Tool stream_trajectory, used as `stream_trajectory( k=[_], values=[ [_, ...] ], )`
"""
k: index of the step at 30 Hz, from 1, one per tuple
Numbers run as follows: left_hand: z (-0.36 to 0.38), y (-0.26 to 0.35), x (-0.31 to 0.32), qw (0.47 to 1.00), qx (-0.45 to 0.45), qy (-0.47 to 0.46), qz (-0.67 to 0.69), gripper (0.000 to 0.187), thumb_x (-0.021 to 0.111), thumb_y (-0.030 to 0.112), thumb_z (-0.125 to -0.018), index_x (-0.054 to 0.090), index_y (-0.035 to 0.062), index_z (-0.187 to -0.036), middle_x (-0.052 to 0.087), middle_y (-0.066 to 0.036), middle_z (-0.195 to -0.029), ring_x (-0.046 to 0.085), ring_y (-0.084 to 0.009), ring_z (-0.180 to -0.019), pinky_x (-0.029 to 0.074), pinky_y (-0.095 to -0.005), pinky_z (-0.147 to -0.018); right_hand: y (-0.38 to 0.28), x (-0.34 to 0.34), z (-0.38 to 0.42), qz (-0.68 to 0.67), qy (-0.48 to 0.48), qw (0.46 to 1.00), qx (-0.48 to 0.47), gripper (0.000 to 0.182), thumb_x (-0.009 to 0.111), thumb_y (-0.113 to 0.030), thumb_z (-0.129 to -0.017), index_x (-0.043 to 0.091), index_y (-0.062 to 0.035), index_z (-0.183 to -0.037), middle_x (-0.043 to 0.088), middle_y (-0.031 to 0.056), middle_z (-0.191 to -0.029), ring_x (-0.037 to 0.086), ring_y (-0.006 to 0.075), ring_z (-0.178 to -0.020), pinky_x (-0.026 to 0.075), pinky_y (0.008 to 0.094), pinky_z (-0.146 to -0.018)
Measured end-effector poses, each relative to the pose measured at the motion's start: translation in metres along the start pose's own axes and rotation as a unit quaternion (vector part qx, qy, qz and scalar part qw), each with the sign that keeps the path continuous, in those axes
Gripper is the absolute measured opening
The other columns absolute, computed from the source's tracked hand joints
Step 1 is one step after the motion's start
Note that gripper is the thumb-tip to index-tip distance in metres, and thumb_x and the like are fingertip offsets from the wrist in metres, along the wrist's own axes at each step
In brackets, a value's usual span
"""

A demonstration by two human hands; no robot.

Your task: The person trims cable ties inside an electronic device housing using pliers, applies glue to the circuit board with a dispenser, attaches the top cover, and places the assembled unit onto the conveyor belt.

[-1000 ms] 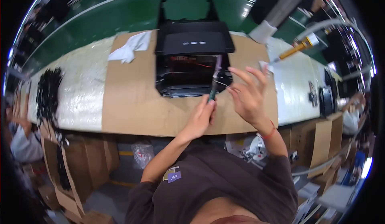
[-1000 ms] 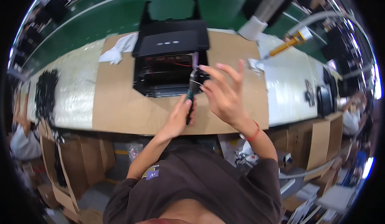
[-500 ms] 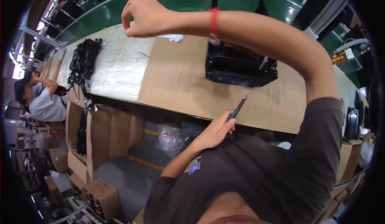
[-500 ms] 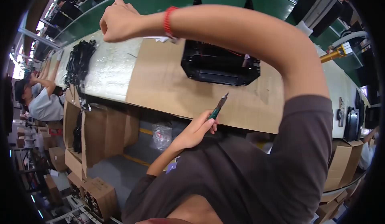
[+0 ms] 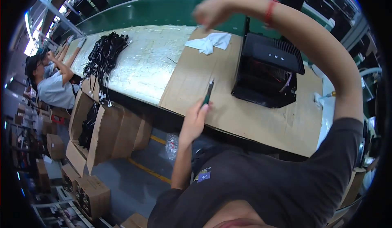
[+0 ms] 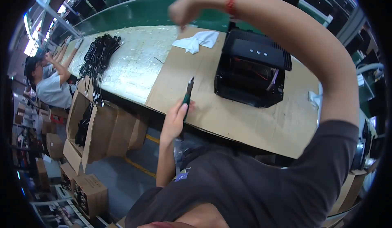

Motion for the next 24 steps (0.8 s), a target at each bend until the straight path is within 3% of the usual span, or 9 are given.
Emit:
stream_trajectory(
  k=[2, 3, 6, 10, 12, 16, 19, 20, 24],
  values=[
    [-0.023, -0.019, -0.021, 0.983, -0.094, -0.016, -0.155, 0.028, 0.044, 0.017, -0.098, 0.061, -0.0054, -0.099, 0.064, -0.011, -0.083, 0.062, -0.0144, -0.081, 0.048, -0.0284, -0.075, 0.034, 0.019, 0.044, 0.038, -0.070, 0.990, 0.115, 0.039, 0.066, -0.040, -0.084, 0.064, -0.0005, -0.083, 0.063, 0.0155, -0.078, 0.062, 0.0271, -0.074, 0.048, 0.0409, -0.065],
    [-0.035, -0.028, -0.026, 0.995, -0.023, 0.045, -0.089, 0.028, 0.045, 0.017, -0.097, 0.062, -0.0060, -0.095, 0.061, -0.011, -0.073, 0.061, -0.0164, -0.070, 0.048, -0.0313, -0.066, 0.055, 0.031, 0.063, 0.038, -0.086, 0.982, 0.162, 0.047, 0.061, -0.047, -0.087, 0.064, -0.0007, -0.078, 0.063, 0.0139, -0.073, 0.061, 0.0256, -0.069, 0.047, 0.0397, -0.061],
    [-0.049, -0.019, -0.049, 0.906, 0.099, 0.164, -0.377, 0.019, 0.052, 0.011, -0.091, 0.062, -0.0047, -0.094, 0.061, -0.017, -0.081, 0.062, -0.0293, -0.081, 0.048, -0.0352, -0.076, 0.076, 0.060, 0.108, -0.012, -0.167, 0.957, 0.235, 0.060, 0.058, -0.058, -0.085, 0.065, -0.0005, -0.103, 0.067, 0.0154, -0.087, 0.063, 0.0262, -0.079, 0.050, 0.0370, -0.067],
    [-0.049, -0.004, -0.058, 0.894, 0.172, 0.239, -0.337, 0.016, 0.054, 0.008, -0.088, 0.062, -0.0039, -0.096, 0.063, -0.018, -0.088, 0.061, -0.0333, -0.089, 0.047, -0.0361, -0.082, 0.090, 0.090, 0.144, -0.088, -0.112, 0.954, 0.263, 0.071, 0.056, -0.060, -0.085, 0.056, 0.0013, -0.122, 0.061, 0.0201, -0.116, 0.059, 0.0307, -0.107, 0.047, 0.0373, -0.090],
    [-0.035, -0.001, -0.056, 0.943, 0.119, 0.242, -0.194, 0.016, 0.054, 0.007, -0.089, 0.062, -0.0042, -0.097, 0.064, -0.016, -0.091, 0.062, -0.0293, -0.089, 0.047, -0.0342, -0.082, 0.095, 0.092, 0.152, -0.120, -0.073, 0.955, 0.263, 0.075, 0.056, -0.060, -0.085, 0.052, 0.0025, -0.126, 0.058, 0.0211, -0.123, 0.056, 0.0315, -0.114, 0.044, 0.0372, -0.096],
    [-0.007, 0.023, -0.018, 0.983, 0.093, 0.151, -0.050, 0.014, 0.052, 0.005, -0.090, 0.061, -0.0029, -0.097, 0.065, -0.011, -0.091, 0.062, -0.0184, -0.089, 0.047, -0.0294, -0.082, 0.105, 0.098, 0.144, -0.170, -0.104, 0.952, 0.234, 0.073, 0.061, -0.055, -0.084, 0.052, 0.0047, -0.125, 0.059, 0.0211, -0.119, 0.057, 0.0296, -0.109, 0.045, 0.0362, -0.093],
    [0.011, 0.043, 0.024, 0.993, 0.076, 0.010, 0.089, 0.014, 0.052, 0.006, -0.092, 0.062, -0.0032, -0.095, 0.064, -0.008, -0.091, 0.061, -0.0155, -0.090, 0.046, -0.0274, -0.082, 0.101, 0.079, 0.146, -0.190, -0.121, 0.947, 0.228, 0.050, 0.072, -0.039, -0.081, 0.059, 0.0034, -0.104, 0.064, 0.0100, -0.093, 0.060, 0.0177, -0.087, 0.047, 0.0313, -0.078],
    [0.016, 0.047, 0.041, 0.988, 0.055, -0.071, 0.127, 0.015, 0.051, 0.006, -0.092, 0.061, -0.0024, -0.099, 0.064, -0.009, -0.095, 0.061, -0.0165, -0.093, 0.046, -0.0283, -0.085, 0.096, 0.074, 0.148, -0.309, -0.093, 0.931, 0.171, 0.034, 0.074, -0.029, -0.081, 0.056, -0.0009, -0.086, 0.058, 0.0017, -0.076, 0.053, 0.0114, -0.072, 0.044, 0.0283, -0.068],
    [0.023, 0.046, 0.108, 0.890, -0.045, -0.264, 0.369, 0.038, 0.055, 0.013, -0.091, 0.048, 0.0040, -0.127, 0.058, -0.014, -0.118, 0.057, -0.0231, -0.109, 0.046, -0.0348, -0.092, 0.036, 0.050, 0.158, -0.226, -0.094, 0.965, 0.095, 0.036, 0.072, -0.029, -0.083, 0.048, -0.0061, -0.070, 0.046, -0.0017, -0.062, 0.044, 0.0105, -0.060, 0.039, 0.0294, -0.056]
  ],
)
Point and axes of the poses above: each hand's wrist, its own z-axis away from the middle knuckle, its own x-axis out of the palm, y = z × x, the point moved 6 cm from there along -z, towards the middle knuckle
